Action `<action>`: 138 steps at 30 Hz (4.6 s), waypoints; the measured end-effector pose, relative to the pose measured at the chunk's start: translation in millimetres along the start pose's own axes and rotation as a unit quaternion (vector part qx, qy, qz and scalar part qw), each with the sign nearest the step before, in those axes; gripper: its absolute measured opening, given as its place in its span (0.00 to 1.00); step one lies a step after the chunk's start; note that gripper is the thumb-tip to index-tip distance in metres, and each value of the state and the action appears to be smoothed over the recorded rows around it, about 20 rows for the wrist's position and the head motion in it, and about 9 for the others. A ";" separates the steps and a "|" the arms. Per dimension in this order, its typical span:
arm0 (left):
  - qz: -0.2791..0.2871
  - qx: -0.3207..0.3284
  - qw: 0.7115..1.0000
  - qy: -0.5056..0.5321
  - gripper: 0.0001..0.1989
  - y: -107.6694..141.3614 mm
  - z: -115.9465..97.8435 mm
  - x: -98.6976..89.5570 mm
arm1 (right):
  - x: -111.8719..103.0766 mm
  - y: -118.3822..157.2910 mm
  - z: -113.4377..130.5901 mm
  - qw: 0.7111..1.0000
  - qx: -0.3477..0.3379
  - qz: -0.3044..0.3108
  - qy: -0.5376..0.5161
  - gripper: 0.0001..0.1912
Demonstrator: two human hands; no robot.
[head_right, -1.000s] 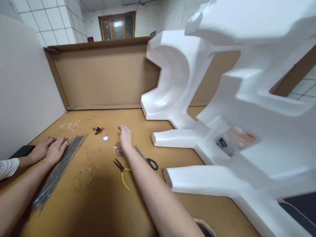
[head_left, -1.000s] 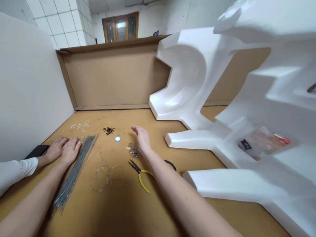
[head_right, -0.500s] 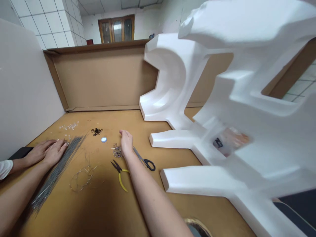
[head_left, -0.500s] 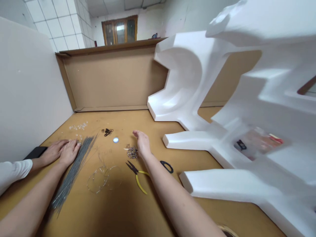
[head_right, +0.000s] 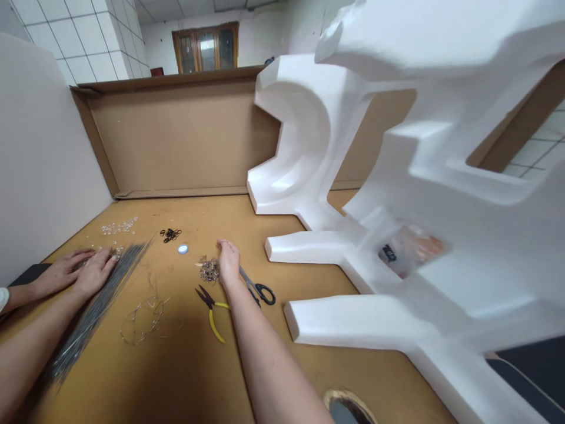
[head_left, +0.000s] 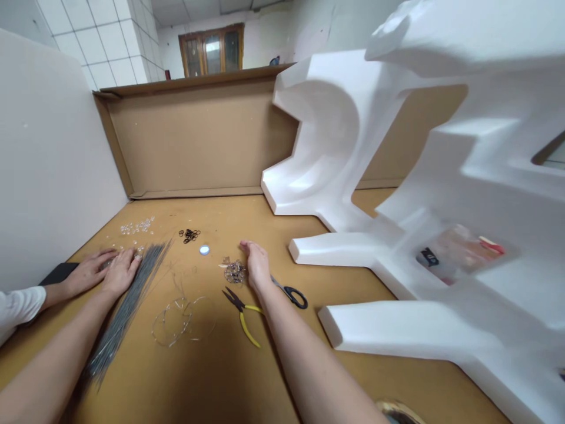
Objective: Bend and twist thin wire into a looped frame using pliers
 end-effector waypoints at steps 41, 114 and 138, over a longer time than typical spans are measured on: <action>0.153 -0.163 0.967 -0.125 0.32 10.6 50.9 -10.4 | 5.9 6.0 5.0 0.988 -0.041 0.038 0.144 0.12; 0.213 -0.073 0.964 -0.143 0.32 -30.7 49.3 34.2 | 31.2 148.7 44.8 0.891 -0.182 0.237 0.342 0.18; 0.227 -0.015 0.956 -0.183 0.32 -12.7 53.6 31.7 | 42.6 159.8 51.6 0.846 -0.257 0.261 0.388 0.17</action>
Point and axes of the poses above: each hand's wrist, its own y-axis away from the middle knuckle, its own x-axis out of the palm, z = x × y, the point moved 10 cm from there along -y, towards the middle knuckle
